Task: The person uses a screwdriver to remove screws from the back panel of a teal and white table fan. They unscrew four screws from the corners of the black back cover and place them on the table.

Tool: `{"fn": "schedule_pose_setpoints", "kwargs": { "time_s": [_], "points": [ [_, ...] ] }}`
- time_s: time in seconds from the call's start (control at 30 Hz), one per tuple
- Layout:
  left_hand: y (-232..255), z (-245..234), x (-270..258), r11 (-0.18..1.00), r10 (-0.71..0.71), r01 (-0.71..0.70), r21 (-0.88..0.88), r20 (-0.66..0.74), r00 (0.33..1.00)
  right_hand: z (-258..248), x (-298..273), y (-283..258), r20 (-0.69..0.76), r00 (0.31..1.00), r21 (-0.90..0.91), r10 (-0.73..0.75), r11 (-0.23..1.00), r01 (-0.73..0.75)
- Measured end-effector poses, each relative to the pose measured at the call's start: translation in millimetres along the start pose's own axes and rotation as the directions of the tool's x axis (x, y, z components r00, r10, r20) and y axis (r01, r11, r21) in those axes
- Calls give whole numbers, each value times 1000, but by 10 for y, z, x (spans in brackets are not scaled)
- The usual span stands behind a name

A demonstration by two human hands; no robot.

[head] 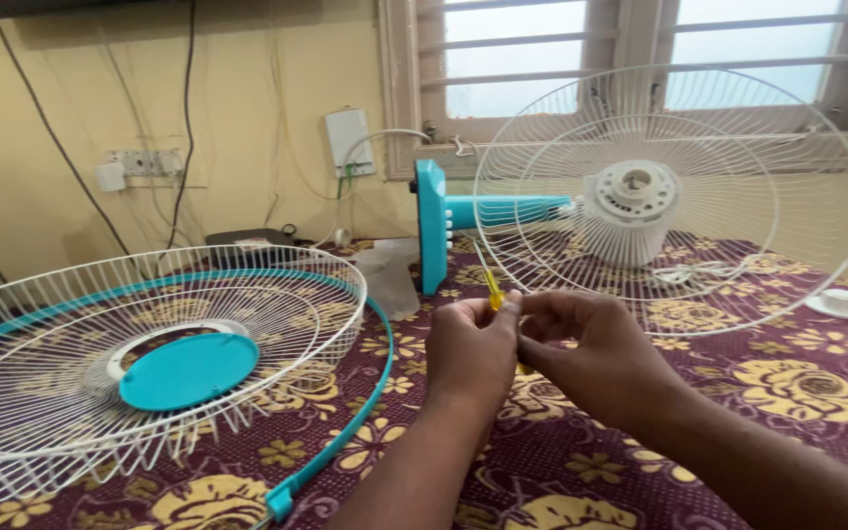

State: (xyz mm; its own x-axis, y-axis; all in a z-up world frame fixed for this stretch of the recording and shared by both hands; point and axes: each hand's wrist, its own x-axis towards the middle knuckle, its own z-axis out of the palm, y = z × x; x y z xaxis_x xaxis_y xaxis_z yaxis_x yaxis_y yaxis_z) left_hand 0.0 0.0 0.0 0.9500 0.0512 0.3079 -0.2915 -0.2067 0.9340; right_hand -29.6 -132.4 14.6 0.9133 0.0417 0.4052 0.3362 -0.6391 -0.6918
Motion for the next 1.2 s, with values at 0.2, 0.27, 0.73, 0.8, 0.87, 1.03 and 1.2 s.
{"fn": "schedule_pose_setpoints", "kwargs": {
  "time_s": [0.2,0.27,0.73,0.8,0.87,1.03,1.2],
  "points": [
    [-50,-217,-68,977,-211,208,-39,-134,968,63,-12,-55,36,979,129,203,970,-206],
    [-61,-212,-69,988,-144,150,35,-137,980,15,-36,5,45,981,51,191,980,-193],
    [-58,-80,-120,976,1,4,219,-22,1000,-3186,-459,2748,-141,975,-256,170,945,-202],
    [0,-32,-162,958,55,-48,282,-16,998,-3322,-640,2978,-142,972,-356,187,907,-226],
    [89,74,-219,941,58,-91,326,109,992,-3049,-910,3082,-227,938,-231,262,921,-314],
    [334,465,-426,916,88,-249,316,447,890,-2424,-1089,2608,-131,932,-468,337,808,-358],
    [562,891,-627,865,160,-390,316,562,811,-2191,-1126,2260,93,996,-592,4,804,52]
  ]
}}
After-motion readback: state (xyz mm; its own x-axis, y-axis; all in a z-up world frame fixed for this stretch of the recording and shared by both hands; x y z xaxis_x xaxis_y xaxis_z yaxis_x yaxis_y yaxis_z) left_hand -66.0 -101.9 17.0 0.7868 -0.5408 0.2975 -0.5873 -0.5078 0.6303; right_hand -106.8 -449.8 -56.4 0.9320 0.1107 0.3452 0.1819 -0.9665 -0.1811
